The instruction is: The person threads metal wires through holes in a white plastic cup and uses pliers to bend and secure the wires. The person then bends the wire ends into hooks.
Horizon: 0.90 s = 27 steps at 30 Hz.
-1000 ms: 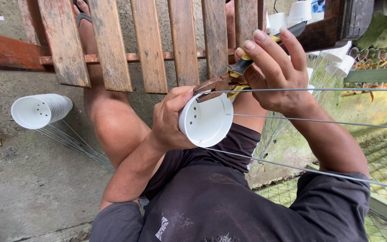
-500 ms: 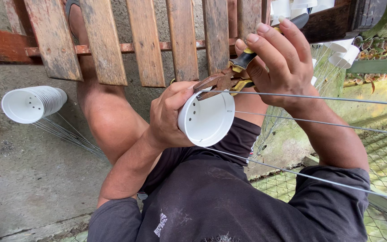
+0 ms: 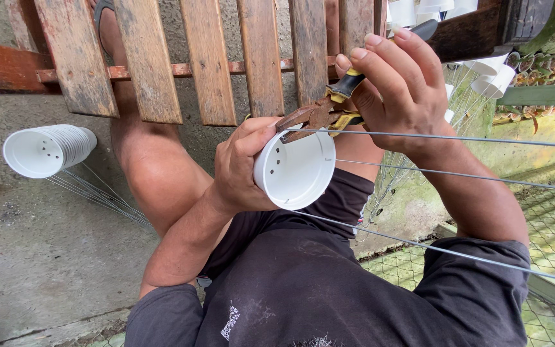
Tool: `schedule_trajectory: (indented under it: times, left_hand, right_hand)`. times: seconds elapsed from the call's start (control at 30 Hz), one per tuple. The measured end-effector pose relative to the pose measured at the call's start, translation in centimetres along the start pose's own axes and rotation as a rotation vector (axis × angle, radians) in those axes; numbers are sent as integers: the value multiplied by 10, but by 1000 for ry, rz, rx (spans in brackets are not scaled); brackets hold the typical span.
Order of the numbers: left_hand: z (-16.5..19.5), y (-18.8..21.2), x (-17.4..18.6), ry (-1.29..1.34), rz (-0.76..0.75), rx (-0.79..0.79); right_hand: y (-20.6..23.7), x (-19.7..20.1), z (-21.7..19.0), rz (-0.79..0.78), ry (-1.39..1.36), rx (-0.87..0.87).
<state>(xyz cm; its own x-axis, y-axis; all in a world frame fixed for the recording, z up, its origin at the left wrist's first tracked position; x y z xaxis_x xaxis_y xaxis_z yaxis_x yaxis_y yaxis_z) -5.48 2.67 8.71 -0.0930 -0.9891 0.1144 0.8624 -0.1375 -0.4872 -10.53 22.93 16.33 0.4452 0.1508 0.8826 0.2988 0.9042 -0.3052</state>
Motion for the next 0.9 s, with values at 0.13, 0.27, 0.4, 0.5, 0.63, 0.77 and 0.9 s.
schedule_trajectory:
  times: [0.13,0.27,0.4,0.5,0.63,0.77,0.9]
  left_hand:
    - [0,0,0,-2,-5,8]
    - [0,0,0,-13,-9,7]
    - [0,0,0,-1,-23,16]
    - [-1,-1,0,-3,-12,10]
    - [0,0,1,0,-11,20]
    - [0,0,3,-6,-9,16]
    - [-1,0,4,-17,0,14]
  right_hand:
    - [1,0,0,-18,-14,-8]
    - [3,-1,0,-27,-32,-11]
    - [3,-2,1,-24,-25,-15]
    - [2,-3,1,-4,-7,-18]
    - [2,-3,-2,-11,36,12]
    - [1,-5,-1,13,8,-27]
    - [-1,-4,-1,10,1,-17]
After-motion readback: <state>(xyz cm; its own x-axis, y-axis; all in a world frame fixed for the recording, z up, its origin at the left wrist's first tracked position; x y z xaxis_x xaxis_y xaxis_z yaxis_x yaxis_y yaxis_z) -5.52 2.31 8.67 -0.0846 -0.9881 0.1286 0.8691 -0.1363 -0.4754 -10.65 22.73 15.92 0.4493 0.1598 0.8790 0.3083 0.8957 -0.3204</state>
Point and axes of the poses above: each hand's wrist, its own y-axis away from the middle knuckle, its own x-axis out of the back of the hand, z = x × y, the point moved 5 cm from there along -y, towards the middle knuckle, and after that the axes turned 11 degrees about x, right-handed, at the moved point
